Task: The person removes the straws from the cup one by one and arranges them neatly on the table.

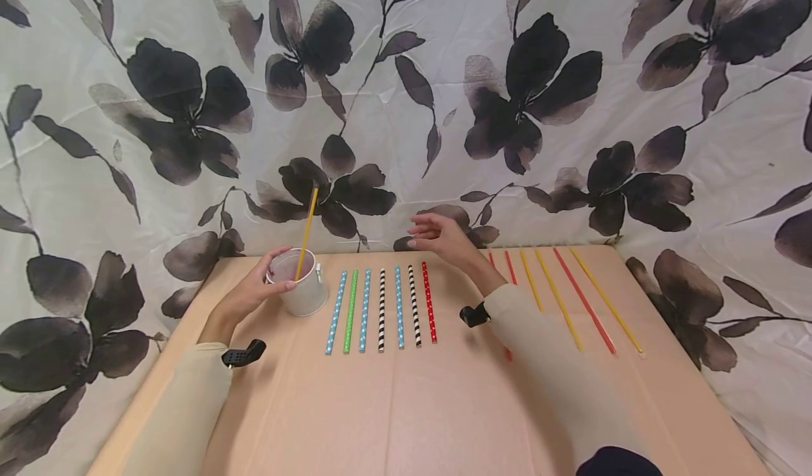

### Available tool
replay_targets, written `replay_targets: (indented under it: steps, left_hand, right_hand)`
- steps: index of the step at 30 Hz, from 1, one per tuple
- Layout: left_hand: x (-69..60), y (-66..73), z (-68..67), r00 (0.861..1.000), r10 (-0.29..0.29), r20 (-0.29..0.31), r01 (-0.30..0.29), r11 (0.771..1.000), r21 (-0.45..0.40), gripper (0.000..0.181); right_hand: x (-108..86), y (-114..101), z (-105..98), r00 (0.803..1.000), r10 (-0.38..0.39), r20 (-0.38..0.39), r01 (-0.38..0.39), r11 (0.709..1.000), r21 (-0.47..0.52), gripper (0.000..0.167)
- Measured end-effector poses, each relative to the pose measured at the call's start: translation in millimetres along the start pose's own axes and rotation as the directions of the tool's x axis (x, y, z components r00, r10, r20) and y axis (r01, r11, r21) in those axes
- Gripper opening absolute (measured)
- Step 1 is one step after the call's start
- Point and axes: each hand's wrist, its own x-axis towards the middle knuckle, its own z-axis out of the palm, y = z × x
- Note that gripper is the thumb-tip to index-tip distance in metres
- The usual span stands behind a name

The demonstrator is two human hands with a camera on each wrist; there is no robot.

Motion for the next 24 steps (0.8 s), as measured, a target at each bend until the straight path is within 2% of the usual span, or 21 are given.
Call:
replay_targets:
  steps: [8, 24]
  left_hand:
    - [5.0, -4.6, 1.2, 1.000, -0.003, -0.007, 0.003, 1.000, -0.006, 0.088]
    - [8.7, -4.0, 5.5, 0.999, -0.013, -0.043, 0.014, 1.000, 0.017, 0.090]
  right_hand:
    - [18.3, -0.6, 30.4, 0.998, -0.051, 0.025, 0.051, 0.999, 0.011, 0.058]
    - [53.3, -7.4, 90.2, 0.978, -0.122, 0.167, 0.110, 0.991, 0.081, 0.052]
